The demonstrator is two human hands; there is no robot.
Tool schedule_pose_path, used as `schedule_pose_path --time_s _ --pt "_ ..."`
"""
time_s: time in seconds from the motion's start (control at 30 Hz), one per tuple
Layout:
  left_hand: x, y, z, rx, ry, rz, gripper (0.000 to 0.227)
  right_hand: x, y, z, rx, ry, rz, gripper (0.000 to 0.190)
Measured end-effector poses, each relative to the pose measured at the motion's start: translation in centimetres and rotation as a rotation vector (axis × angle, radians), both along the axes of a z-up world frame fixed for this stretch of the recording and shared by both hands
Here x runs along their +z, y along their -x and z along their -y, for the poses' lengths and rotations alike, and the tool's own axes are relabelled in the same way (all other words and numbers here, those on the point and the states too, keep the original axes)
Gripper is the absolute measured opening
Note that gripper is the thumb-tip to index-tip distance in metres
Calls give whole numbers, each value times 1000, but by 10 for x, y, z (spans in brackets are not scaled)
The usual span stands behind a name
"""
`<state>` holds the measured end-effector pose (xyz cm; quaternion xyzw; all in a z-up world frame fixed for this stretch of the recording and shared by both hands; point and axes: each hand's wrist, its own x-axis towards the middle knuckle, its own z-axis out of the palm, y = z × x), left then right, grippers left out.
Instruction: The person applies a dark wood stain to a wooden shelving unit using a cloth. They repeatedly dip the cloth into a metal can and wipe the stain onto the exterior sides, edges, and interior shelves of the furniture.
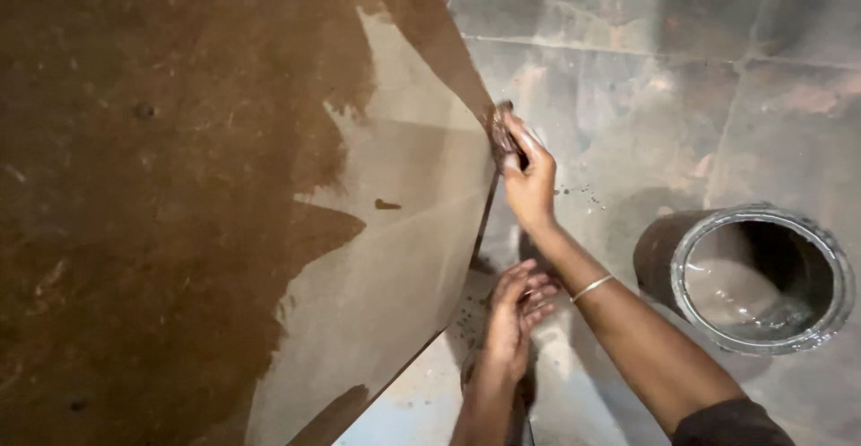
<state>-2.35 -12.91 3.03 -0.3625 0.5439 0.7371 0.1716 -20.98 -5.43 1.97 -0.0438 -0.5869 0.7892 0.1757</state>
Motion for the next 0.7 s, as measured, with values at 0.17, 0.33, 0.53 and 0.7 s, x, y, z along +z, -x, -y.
schedule_pose_path --time_s 0.17,0.33,0.53,0.7 --pt "17 12 -10 -37 28 -42 41 142 11 -39 -87 -17 -379 65" --pt "40 16 -19 -89 102 -50 48 201 21 -57 -232 -292 -397 64" --pt "38 13 -10 -120 182 84 50 38 6 -11 -142 -240 75 69" --pt "13 6 8 -51 217 146 49 -102 44 15 69 -105 455 53"
